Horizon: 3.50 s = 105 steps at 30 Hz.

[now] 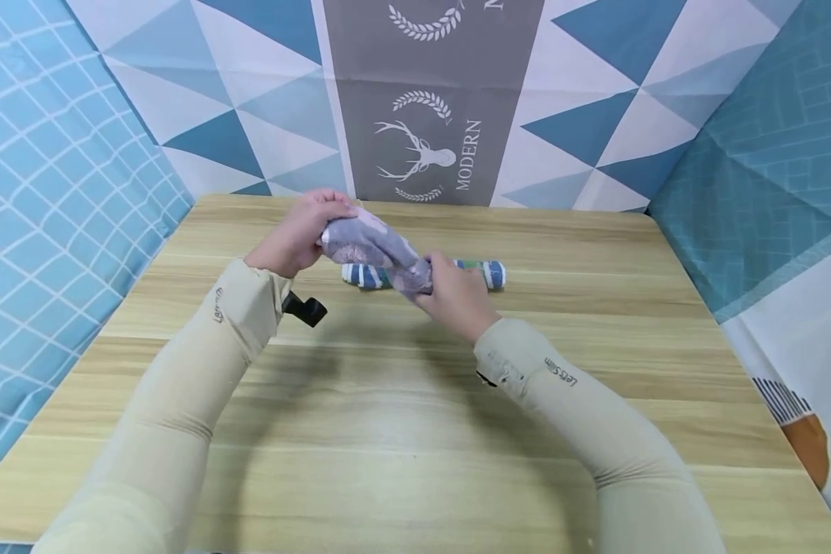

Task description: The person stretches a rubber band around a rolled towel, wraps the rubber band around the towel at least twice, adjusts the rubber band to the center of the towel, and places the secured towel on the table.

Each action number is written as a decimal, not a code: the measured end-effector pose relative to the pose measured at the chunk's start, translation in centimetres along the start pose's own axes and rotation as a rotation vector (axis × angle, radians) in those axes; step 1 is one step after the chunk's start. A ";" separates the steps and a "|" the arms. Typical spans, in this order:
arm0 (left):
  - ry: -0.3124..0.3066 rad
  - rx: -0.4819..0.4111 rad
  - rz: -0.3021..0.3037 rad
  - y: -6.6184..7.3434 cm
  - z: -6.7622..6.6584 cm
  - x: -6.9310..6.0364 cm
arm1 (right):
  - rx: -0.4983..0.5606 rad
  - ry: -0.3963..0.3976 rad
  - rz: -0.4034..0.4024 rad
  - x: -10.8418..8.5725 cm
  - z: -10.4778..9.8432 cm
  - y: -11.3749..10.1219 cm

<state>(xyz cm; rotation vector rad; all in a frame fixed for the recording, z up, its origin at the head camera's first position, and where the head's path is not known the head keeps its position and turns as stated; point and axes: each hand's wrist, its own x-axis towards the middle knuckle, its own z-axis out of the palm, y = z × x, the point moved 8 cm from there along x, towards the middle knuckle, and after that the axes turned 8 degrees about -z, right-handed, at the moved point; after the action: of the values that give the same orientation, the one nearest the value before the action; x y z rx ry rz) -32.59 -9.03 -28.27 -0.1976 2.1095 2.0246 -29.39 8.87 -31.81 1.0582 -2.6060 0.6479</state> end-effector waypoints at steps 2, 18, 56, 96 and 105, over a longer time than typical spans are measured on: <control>0.038 0.141 0.110 1.2 -0.4 -0.8 | -0.001 0.039 0.001 0.1 -0.7 0.2; -0.091 1.647 0.841 -2.1 5.7 -5.3 | 0.267 -0.241 -0.115 -0.7 -0.4 1.1; -0.289 1.445 0.840 -4.0 7.4 -5.9 | -0.374 0.054 -0.971 -2.3 -0.2 -7.5; 0.348 1.069 1.598 -0.8 3.0 -9.0 | 0.487 -0.284 -0.034 -1.2 -1.5 3.1; 0.386 0.967 1.644 -0.6 1.9 -9.3 | 0.546 -0.091 0.104 -2.2 -1.1 4.7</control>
<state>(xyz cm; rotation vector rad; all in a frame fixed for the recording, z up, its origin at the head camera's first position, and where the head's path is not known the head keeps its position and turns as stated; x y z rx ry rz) -23.31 -7.62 -26.61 1.9235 3.6693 0.7611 -31.11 13.76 -33.15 1.1112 -2.6371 1.4242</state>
